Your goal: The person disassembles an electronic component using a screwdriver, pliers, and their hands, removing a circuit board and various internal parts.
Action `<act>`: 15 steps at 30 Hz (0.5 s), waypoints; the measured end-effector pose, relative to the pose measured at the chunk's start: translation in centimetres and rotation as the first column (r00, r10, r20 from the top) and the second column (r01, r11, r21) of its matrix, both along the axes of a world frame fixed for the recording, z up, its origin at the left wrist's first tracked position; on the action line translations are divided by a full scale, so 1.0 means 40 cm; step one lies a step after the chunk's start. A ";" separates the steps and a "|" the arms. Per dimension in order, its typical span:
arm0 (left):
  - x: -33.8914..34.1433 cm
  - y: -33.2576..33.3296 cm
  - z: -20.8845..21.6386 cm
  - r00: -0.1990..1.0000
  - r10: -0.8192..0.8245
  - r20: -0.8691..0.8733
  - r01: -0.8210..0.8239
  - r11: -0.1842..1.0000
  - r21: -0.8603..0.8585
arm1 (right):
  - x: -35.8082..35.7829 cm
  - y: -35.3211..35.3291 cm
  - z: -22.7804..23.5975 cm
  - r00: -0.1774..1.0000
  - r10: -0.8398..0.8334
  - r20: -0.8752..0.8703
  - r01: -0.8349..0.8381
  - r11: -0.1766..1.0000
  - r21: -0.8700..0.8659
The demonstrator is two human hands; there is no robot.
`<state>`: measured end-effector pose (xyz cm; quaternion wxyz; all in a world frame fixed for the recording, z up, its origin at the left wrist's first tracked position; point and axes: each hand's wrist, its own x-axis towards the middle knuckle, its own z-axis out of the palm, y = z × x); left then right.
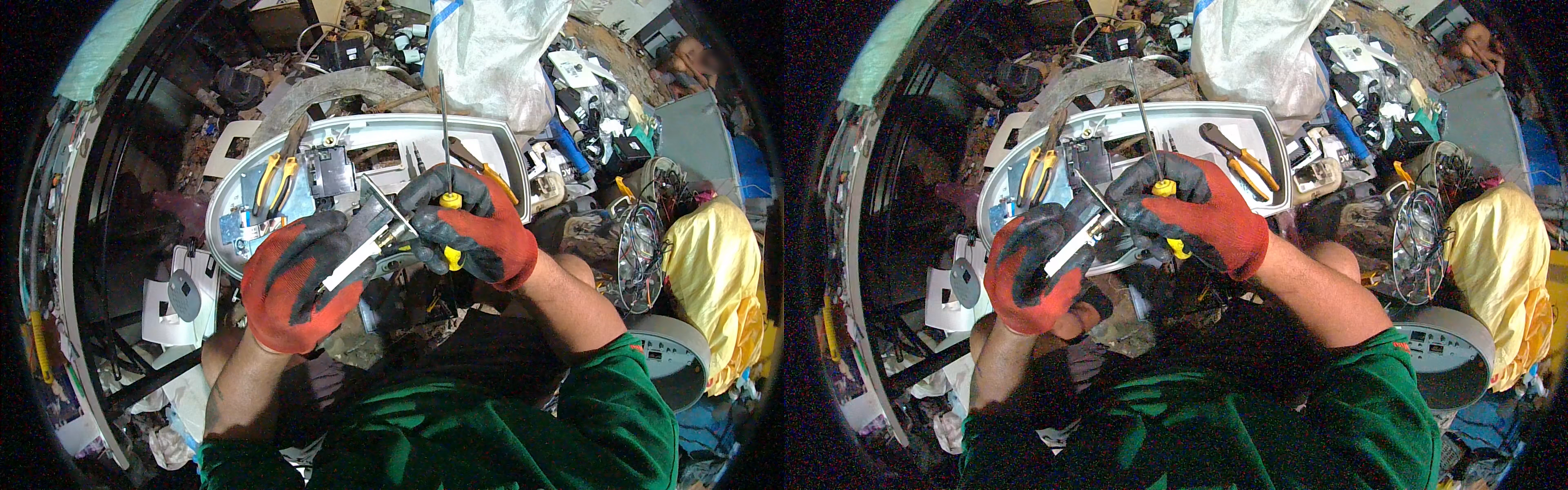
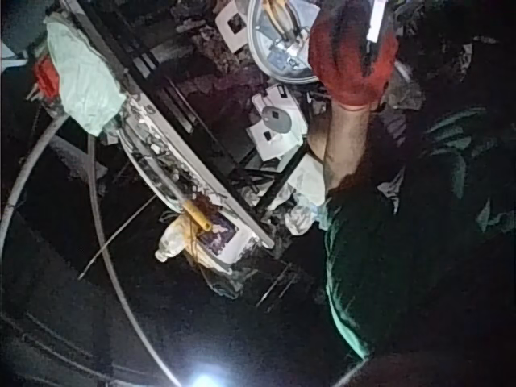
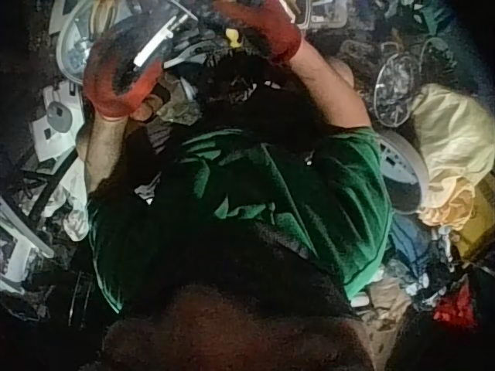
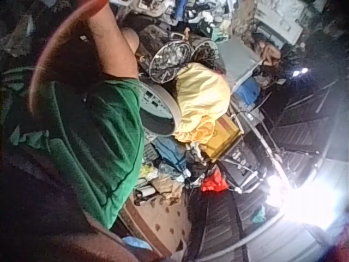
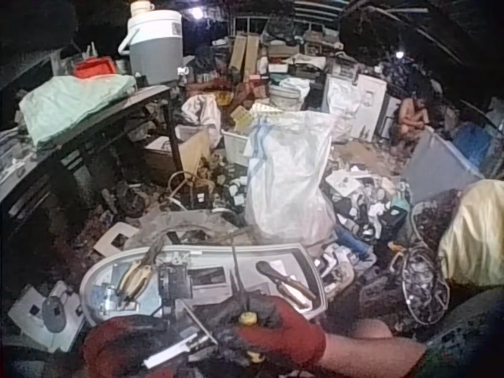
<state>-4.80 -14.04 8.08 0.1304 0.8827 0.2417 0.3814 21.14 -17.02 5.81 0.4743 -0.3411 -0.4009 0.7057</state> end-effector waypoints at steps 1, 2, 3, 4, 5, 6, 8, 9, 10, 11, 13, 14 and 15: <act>-0.003 0.002 -0.009 1.000 -0.007 0.010 0.007 1.000 0.023 | -0.001 0.001 0.000 1.000 -0.003 0.011 0.002 1.000 0.006; -0.006 0.002 -0.014 1.000 -0.014 0.021 0.013 0.999 0.047 | -0.003 0.003 -0.001 1.000 -0.005 0.023 0.005 1.000 0.011; -0.008 0.001 -0.014 1.000 -0.007 0.012 0.006 0.999 0.043 | -0.004 0.004 -0.002 1.000 -0.003 0.024 0.003 1.000 0.013; -0.009 0.001 -0.016 1.000 -0.001 0.006 0.001 0.999 0.037 | -0.004 0.004 -0.003 1.000 -0.006 0.022 0.005 1.000 0.013; -0.009 0.001 -0.018 1.000 0.004 0.000 -0.004 0.999 0.032 | -0.004 0.004 -0.003 1.000 -0.008 0.019 0.007 1.000 0.012; -0.009 0.002 -0.017 1.000 -0.009 0.004 0.009 1.000 0.007 | -0.005 0.003 -0.002 1.000 -0.011 0.011 0.011 1.000 0.012; -0.010 0.003 -0.009 0.999 -0.033 0.011 0.033 0.999 -0.039 | -0.005 0.002 0.000 1.000 -0.010 0.000 0.010 1.000 0.000; -0.012 0.003 -0.015 0.998 -0.016 0.055 0.022 0.994 -0.109 | -0.004 0.001 0.000 1.000 -0.008 -0.002 0.008 1.000 -0.012; -0.016 0.000 -0.024 0.995 0.006 0.096 0.012 0.984 -0.179 | -0.005 0.001 0.003 1.000 -0.006 -0.002 0.006 1.000 -0.025; -0.019 -0.001 -0.029 0.990 0.030 0.136 0.004 0.969 -0.248 | -0.007 0.001 0.005 1.000 -0.004 -0.003 0.004 0.999 -0.039; -0.019 0.003 -0.028 0.950 0.136 0.282 0.077 0.773 -0.629 | -0.008 0.000 0.015 0.999 -0.016 0.029 0.017 1.000 -0.018; -0.016 0.008 -0.028 0.920 0.207 0.333 0.140 0.619 -0.773 | -0.007 0.001 0.015 0.998 -0.030 0.059 0.028 0.999 0.019; -0.015 0.021 -0.038 0.912 0.171 0.372 0.227 0.544 -0.807 | -0.007 0.007 0.003 0.992 -0.054 0.114 0.041 0.993 0.108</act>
